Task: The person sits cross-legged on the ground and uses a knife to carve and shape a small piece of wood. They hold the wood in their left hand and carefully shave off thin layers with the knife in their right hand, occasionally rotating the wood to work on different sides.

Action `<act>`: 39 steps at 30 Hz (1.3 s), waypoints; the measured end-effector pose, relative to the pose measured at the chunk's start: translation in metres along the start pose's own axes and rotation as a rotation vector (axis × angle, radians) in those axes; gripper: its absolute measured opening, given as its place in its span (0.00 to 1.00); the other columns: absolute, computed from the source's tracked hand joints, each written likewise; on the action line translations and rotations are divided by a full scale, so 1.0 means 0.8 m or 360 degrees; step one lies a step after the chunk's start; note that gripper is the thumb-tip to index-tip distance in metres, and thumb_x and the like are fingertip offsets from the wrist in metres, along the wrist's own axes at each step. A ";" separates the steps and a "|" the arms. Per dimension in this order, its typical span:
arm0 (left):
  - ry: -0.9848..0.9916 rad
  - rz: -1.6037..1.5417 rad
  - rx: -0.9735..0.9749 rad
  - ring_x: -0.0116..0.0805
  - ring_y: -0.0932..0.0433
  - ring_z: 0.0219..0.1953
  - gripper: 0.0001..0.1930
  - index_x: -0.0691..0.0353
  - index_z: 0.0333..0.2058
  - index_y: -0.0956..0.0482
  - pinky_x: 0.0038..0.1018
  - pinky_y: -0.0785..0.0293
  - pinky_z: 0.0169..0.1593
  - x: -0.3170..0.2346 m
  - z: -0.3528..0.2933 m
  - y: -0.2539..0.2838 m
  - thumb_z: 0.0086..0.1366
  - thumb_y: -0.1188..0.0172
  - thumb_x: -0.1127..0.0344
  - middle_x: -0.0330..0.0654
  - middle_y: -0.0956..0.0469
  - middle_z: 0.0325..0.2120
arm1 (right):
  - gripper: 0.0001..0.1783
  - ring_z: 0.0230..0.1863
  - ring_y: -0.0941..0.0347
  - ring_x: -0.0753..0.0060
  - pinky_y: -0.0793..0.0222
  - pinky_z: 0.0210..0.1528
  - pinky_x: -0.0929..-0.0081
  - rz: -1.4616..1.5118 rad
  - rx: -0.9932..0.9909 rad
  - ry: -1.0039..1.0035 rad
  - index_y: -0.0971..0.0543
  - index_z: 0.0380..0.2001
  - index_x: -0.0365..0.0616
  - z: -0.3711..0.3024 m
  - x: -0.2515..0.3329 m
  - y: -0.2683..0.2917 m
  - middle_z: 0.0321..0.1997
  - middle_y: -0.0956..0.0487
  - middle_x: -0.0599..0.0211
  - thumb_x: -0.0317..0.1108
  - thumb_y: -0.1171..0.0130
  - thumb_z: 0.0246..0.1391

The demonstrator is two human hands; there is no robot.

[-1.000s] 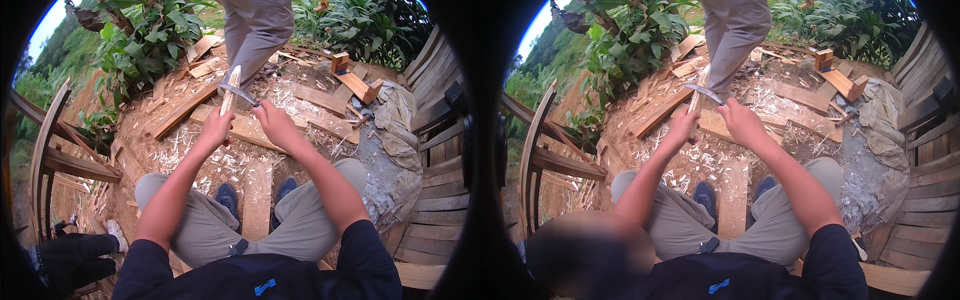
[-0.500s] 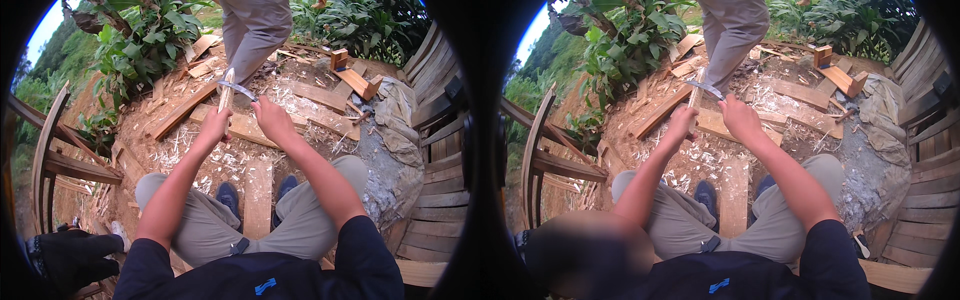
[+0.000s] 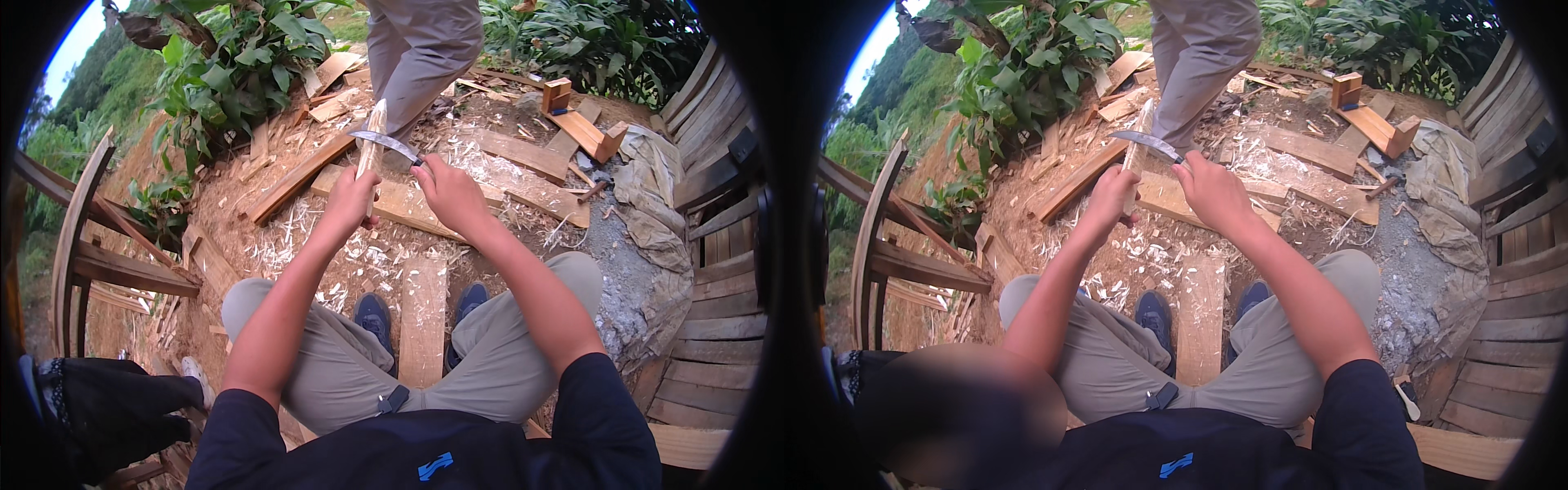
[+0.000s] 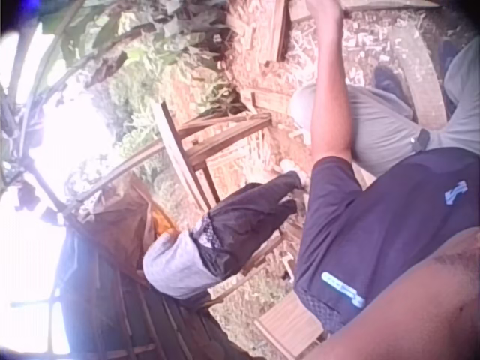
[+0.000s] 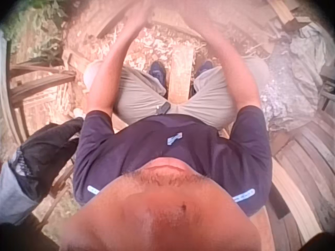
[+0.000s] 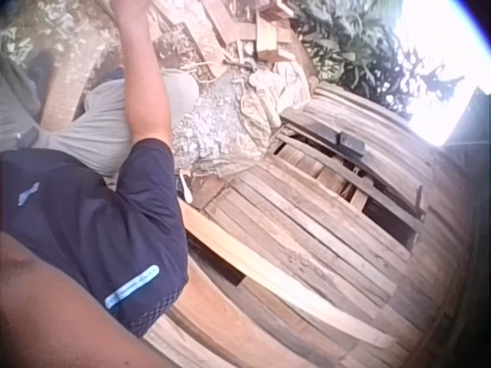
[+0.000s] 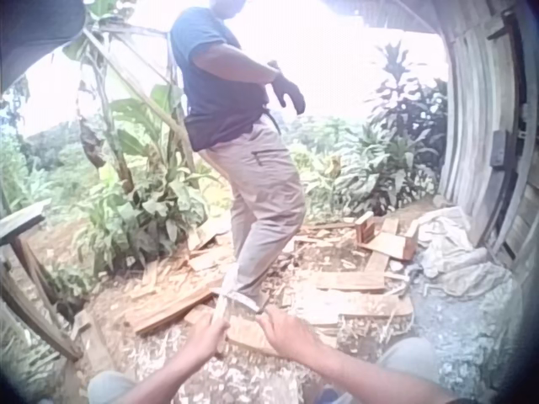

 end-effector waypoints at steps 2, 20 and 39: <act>-0.0028 -0.0006 -0.0014 0.32 0.26 0.21 0.19 0.63 0.45 0.29 0.28 0.26 0.21 0.000 0.003 0.002 0.65 0.47 0.54 0.44 0.26 0.31 | 0.19 0.34 0.20 0.37 0.24 0.37 0.48 -0.0076 -0.0042 0.0121 0.28 0.42 0.42 -0.005 0.017 0.010 0.30 0.19 0.48 0.48 0.51 0.70; -0.0024 0.0238 -0.0020 0.32 0.25 0.25 0.23 0.68 0.50 0.30 0.27 0.25 0.23 -0.006 0.003 0.009 0.64 0.44 0.56 0.43 0.27 0.32 | 0.24 0.40 0.23 0.35 0.30 0.43 0.49 0.0823 0.0350 -0.0418 0.25 0.39 0.36 0.022 -0.032 -0.049 0.33 0.21 0.38 0.50 0.55 0.71; -0.0127 0.0026 -0.0002 0.36 0.24 0.14 0.25 0.75 0.45 0.31 0.33 0.27 0.17 -0.004 0.013 0.015 0.62 0.42 0.55 0.47 0.25 0.26 | 0.20 0.30 0.25 0.26 0.32 0.32 0.37 -0.0203 -0.0115 -0.0069 0.29 0.38 0.42 0.019 -0.004 -0.023 0.27 0.21 0.38 0.50 0.57 0.73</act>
Point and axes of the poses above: each hand's wrist, its own z-axis towards the middle knuckle, its own y-axis out of the back of the hand, x = y × z, the point moved 8 cm from there along z, towards the middle knuckle
